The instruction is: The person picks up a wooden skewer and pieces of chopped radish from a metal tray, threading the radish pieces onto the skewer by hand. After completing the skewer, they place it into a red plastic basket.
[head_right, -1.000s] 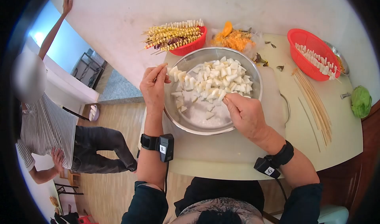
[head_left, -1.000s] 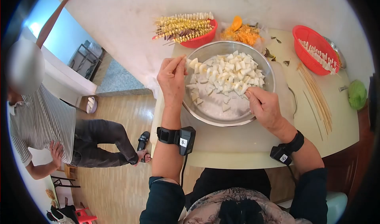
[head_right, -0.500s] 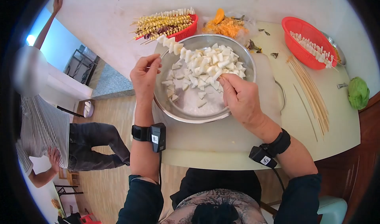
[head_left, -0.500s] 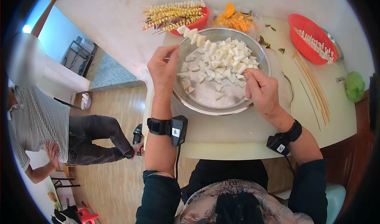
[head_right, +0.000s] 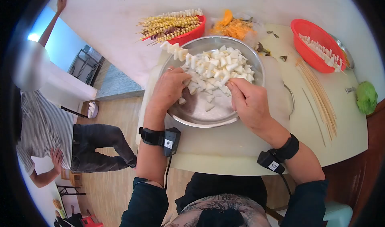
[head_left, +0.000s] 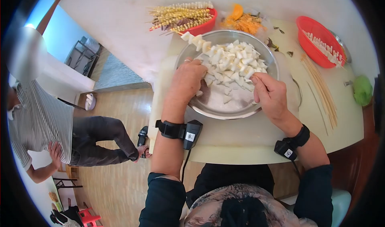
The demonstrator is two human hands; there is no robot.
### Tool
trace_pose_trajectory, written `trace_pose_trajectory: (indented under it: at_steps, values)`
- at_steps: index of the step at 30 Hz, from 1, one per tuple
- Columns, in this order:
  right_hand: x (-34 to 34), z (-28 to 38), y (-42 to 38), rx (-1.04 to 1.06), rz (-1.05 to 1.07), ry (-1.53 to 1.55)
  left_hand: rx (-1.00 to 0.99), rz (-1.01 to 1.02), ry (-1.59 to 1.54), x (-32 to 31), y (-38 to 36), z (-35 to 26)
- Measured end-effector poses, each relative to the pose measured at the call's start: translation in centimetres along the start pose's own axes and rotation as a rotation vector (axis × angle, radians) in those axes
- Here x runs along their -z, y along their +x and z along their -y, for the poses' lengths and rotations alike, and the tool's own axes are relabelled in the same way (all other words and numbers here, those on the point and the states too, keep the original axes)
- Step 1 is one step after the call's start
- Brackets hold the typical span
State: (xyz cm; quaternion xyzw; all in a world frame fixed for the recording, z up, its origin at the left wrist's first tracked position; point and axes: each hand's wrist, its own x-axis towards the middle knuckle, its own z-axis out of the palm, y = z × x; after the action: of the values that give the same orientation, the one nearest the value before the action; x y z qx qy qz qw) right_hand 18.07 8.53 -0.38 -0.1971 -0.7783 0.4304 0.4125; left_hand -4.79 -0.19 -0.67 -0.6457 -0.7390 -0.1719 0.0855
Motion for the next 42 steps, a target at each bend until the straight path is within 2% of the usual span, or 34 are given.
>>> trace_pose_trajectory:
  at_steps: [10, 12, 22, 25, 27, 28, 30, 31, 33, 36, 42]
  values:
    - [0.1, 0.2, 0.0, 0.057, 0.020, -0.036, 0.031, -0.124, -0.057, -0.2, -0.2, -0.2]
    - [0.0, 0.1, 0.0, 0.026, 0.026, -0.026, 0.033, -0.073, -0.030, -0.1, -0.2, -0.1]
    - [0.1, -0.1, 0.0, 0.024, 0.055, -0.043, 0.042, -0.088, -0.023, -0.1, -0.2, -0.2]
    - [0.1, -0.2, -0.1, 0.025, 0.057, -0.018, 0.070, -0.191, -0.108, -0.1, 0.0, -0.2]
    - [0.1, -0.4, -0.2, -0.043, 0.001, 0.071, 0.139, -0.428, -0.418, -0.4, 0.3, 0.6]
    - [0.2, -0.6, -0.2, -0.032, 0.008, 0.076, 0.143, -0.437, -0.409, 0.1, 0.3, 0.9]
    - [0.4, -0.8, 0.0, -0.115, -0.075, 0.177, 0.530, -0.532, -1.441, 1.5, 0.2, 1.5]
    - [0.5, -0.7, 0.2, -0.099, -0.071, 0.185, 0.521, -0.547, -1.432, 1.6, 0.1, 2.3]
    - [0.8, -0.4, 0.4, -0.187, -0.074, 0.234, 0.485, -0.760, -1.828, 0.5, -0.3, 4.3]
    - [0.9, -0.5, 0.3, -0.187, -0.059, 0.224, 0.562, -0.845, -1.908, 0.2, -0.5, 5.1]
    - [0.8, -0.7, 0.2, -0.166, -0.052, 0.195, 0.525, -0.822, -1.917, 0.1, -0.6, 4.8]
